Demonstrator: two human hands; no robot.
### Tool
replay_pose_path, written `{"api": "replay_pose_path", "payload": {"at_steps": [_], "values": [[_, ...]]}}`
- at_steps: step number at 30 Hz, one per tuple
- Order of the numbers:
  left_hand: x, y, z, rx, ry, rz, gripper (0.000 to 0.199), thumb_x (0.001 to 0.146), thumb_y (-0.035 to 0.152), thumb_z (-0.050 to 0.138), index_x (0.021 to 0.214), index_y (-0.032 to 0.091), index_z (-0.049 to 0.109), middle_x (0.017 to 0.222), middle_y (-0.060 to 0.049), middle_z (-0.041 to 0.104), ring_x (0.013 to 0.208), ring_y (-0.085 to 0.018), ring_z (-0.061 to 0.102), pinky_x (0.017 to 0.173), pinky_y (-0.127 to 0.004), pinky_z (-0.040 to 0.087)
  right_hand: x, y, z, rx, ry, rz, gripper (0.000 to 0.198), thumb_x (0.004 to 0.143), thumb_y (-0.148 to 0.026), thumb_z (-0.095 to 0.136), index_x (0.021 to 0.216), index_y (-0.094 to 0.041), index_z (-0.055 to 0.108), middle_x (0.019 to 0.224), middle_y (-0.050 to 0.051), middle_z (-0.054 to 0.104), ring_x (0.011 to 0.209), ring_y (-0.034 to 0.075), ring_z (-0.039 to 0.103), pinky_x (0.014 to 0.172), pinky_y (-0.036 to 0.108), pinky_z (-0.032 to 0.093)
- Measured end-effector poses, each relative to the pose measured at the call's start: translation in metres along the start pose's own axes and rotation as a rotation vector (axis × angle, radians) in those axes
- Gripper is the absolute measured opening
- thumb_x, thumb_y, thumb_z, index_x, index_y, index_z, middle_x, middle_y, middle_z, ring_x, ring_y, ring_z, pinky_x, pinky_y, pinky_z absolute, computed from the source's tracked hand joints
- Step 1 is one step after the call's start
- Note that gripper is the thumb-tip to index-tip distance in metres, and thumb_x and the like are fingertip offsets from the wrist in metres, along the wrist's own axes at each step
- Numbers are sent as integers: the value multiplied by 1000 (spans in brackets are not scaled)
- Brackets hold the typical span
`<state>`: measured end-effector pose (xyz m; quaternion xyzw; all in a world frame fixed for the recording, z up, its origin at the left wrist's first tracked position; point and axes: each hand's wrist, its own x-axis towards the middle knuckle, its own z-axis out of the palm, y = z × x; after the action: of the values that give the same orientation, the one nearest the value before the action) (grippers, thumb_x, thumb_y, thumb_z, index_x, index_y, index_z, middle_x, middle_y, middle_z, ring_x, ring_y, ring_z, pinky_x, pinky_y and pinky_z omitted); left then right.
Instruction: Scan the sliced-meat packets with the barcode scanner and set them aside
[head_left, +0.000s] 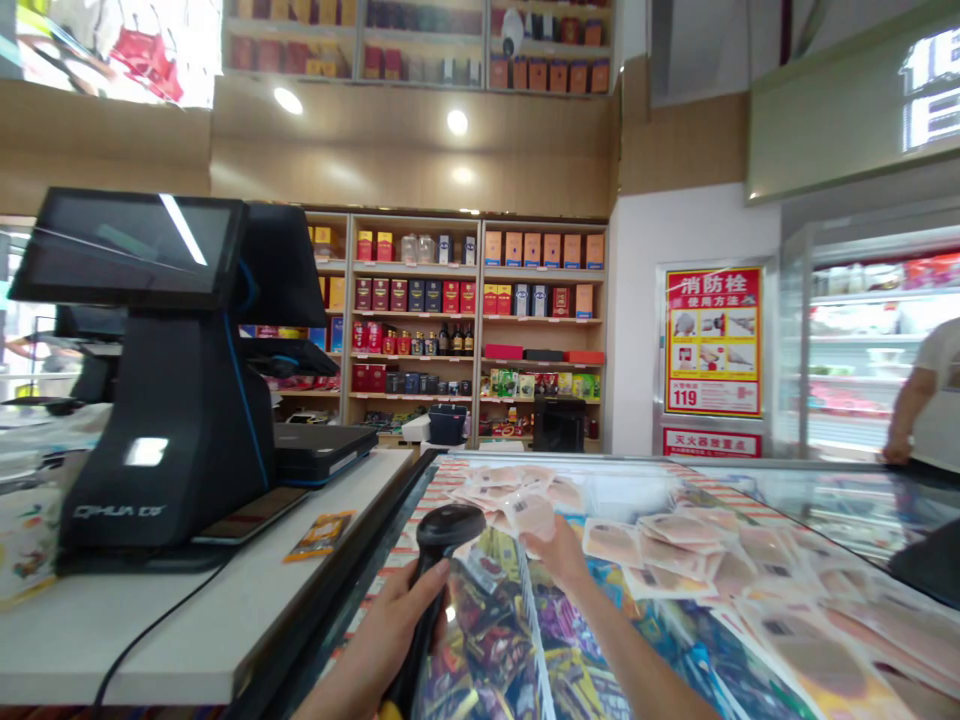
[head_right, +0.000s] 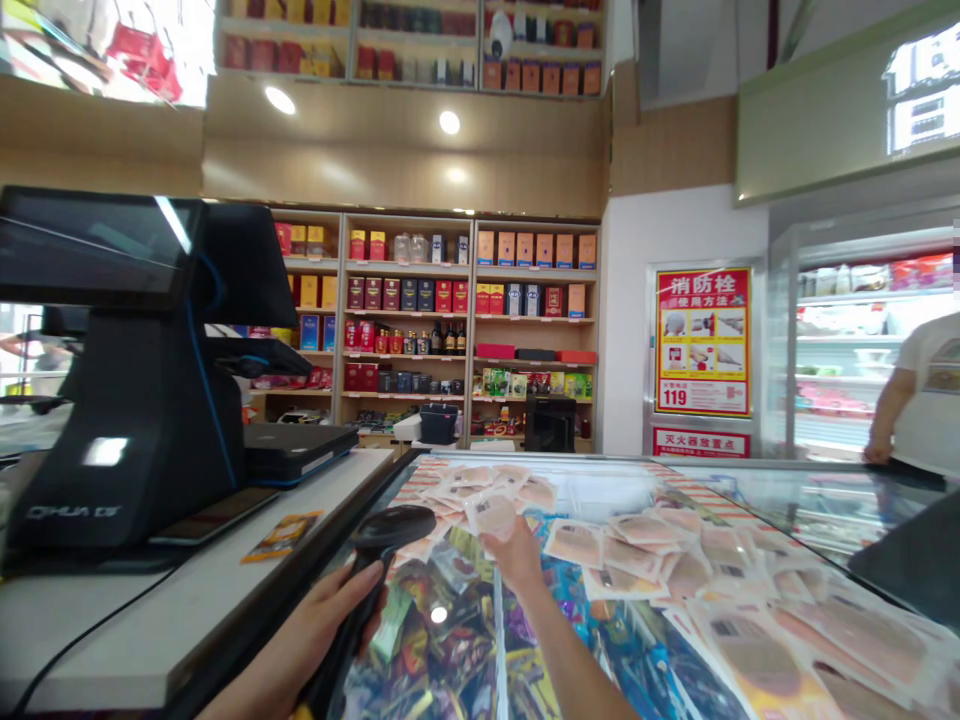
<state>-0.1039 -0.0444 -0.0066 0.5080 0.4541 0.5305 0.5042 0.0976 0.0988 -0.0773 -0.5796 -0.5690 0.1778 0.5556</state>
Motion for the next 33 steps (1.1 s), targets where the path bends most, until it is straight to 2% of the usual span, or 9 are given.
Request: {"api": "replay_pose_path", "payload": {"at_steps": [3, 10, 19, 23, 27, 33], "values": [[-2, 3, 9, 23, -35, 25, 29, 69, 44, 49, 59, 17, 46, 42, 5, 45, 38, -6, 39, 40, -18, 32, 1, 2, -4, -48, 60, 45, 35, 53, -42, 55, 77, -18, 50, 70, 5, 61, 68, 22, 57, 57, 30, 41], [-5, 9, 21, 103, -89, 46, 29, 71, 42, 47, 56, 17, 43, 40, 6, 44, 37, -6, 37, 41, -17, 30, 0, -2, -13, -163, 168, 32, 35, 57, -44, 52, 80, -18, 44, 69, 4, 59, 68, 22, 56, 56, 27, 38], [-9, 15, 26, 165, -139, 33, 31, 73, 43, 43, 57, 16, 45, 40, 6, 44, 38, -6, 36, 42, -17, 30, -4, -8, -11, -252, 185, -26, 33, 62, -42, 49, 85, -19, 41, 70, 3, 58, 66, 20, 55, 56, 26, 36], [-7, 13, 23, 158, -154, 37, 32, 71, 45, 44, 57, 17, 45, 41, 5, 44, 38, -6, 36, 41, -17, 30, -4, -10, -15, -334, 170, -3, 36, 64, -44, 47, 88, -19, 41, 70, 3, 59, 67, 20, 56, 54, 26, 35], [2, 11, 12, 156, -115, 77, 31, 67, 46, 49, 56, 17, 45, 42, 5, 45, 39, -7, 39, 40, -18, 31, 5, -8, -37, -473, 180, 72, 41, 65, -48, 45, 92, -18, 41, 74, 6, 60, 71, 22, 57, 55, 27, 36], [9, 11, -15, 157, -2, 68, 32, 65, 48, 50, 57, 17, 45, 42, 5, 46, 39, -7, 40, 39, -18, 31, 18, 7, -95, -879, 226, 111, 42, 65, -50, 46, 88, -14, 49, 81, 12, 60, 86, 28, 52, 69, 38, 35]]}}
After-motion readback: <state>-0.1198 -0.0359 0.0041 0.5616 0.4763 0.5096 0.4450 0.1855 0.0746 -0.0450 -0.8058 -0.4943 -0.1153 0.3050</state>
